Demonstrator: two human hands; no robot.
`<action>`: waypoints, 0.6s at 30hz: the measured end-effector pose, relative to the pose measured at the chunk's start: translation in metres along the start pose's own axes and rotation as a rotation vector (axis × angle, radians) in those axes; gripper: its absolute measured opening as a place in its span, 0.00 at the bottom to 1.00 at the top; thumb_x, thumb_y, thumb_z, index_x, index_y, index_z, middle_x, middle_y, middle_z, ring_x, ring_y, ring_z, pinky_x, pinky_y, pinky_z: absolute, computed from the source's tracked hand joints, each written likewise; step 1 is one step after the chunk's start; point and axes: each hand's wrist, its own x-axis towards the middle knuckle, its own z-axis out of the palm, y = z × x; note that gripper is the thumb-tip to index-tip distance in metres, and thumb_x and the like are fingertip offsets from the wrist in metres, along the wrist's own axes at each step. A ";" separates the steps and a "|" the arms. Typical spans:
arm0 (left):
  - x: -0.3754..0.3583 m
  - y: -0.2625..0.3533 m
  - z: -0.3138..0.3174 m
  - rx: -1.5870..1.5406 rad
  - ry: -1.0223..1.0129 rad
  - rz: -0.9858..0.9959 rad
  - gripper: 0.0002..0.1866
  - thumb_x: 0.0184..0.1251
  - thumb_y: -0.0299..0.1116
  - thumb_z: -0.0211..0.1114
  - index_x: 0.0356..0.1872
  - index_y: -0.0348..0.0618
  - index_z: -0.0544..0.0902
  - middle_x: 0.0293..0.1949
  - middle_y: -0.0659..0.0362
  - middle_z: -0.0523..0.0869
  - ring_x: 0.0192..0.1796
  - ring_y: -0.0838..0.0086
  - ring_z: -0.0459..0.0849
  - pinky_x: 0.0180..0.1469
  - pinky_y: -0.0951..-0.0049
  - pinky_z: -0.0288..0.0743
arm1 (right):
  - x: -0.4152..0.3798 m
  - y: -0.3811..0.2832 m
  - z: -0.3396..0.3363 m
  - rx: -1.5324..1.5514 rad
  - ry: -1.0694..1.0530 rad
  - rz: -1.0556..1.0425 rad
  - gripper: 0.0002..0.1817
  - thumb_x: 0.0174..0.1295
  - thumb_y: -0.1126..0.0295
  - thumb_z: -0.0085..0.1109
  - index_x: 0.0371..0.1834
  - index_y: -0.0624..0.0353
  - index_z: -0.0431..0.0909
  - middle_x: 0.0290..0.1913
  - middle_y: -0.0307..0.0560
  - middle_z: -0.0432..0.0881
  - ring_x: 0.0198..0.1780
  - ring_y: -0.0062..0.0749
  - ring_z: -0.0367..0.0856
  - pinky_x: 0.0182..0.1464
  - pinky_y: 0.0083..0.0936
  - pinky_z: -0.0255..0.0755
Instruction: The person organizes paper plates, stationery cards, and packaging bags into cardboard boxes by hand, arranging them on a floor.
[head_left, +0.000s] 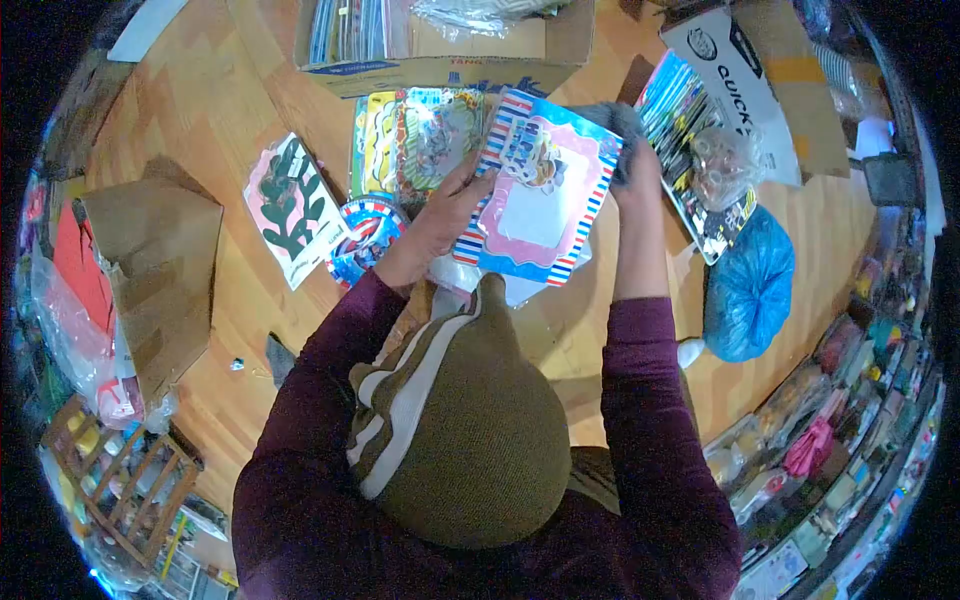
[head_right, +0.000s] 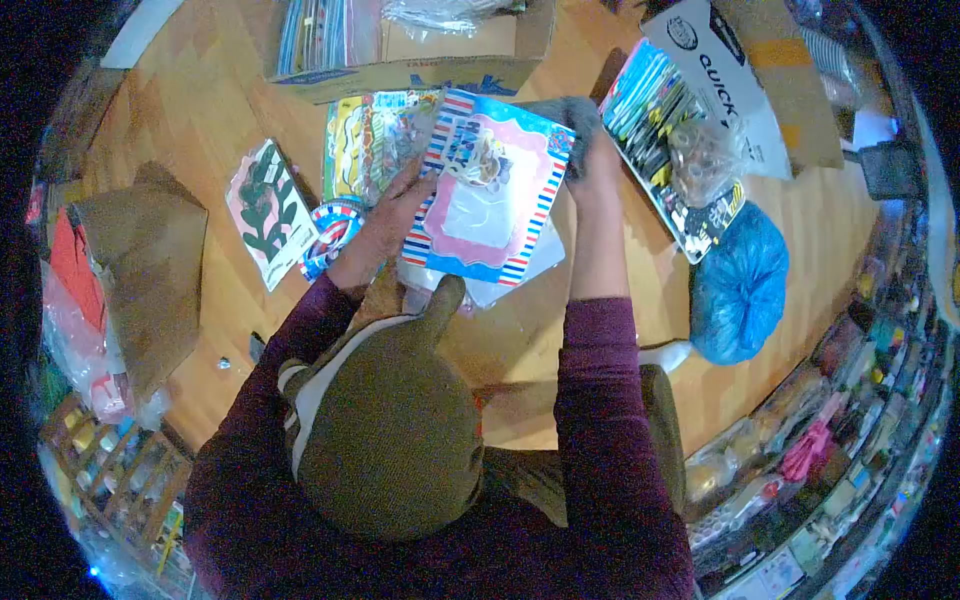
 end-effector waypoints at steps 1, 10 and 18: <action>0.005 0.002 -0.004 -0.007 0.005 0.013 0.21 0.64 0.33 0.48 0.57 0.38 0.63 0.47 0.62 0.73 0.48 0.80 0.68 0.52 0.80 0.59 | -0.012 -0.008 0.002 0.113 0.037 -0.056 0.19 0.60 0.63 0.43 0.48 0.67 0.68 0.46 0.52 0.74 0.47 0.40 0.72 0.52 0.34 0.63; 0.039 0.019 -0.011 0.399 -0.130 0.229 0.26 0.61 0.38 0.53 0.58 0.39 0.59 0.52 0.56 0.70 0.54 0.72 0.67 0.55 0.72 0.60 | -0.078 -0.001 0.040 -0.030 -0.056 -0.220 0.21 0.53 0.61 0.56 0.47 0.62 0.68 0.45 0.45 0.75 0.45 0.32 0.73 0.49 0.26 0.66; 0.023 0.021 0.012 -0.765 -0.259 -0.091 0.25 0.61 0.49 0.49 0.54 0.45 0.64 0.50 0.54 0.72 0.52 0.65 0.71 0.52 0.61 0.68 | -0.103 0.037 0.079 -0.923 -0.312 -0.613 0.21 0.33 0.74 0.64 0.35 0.63 0.71 0.50 0.58 0.69 0.53 0.52 0.66 0.54 0.37 0.62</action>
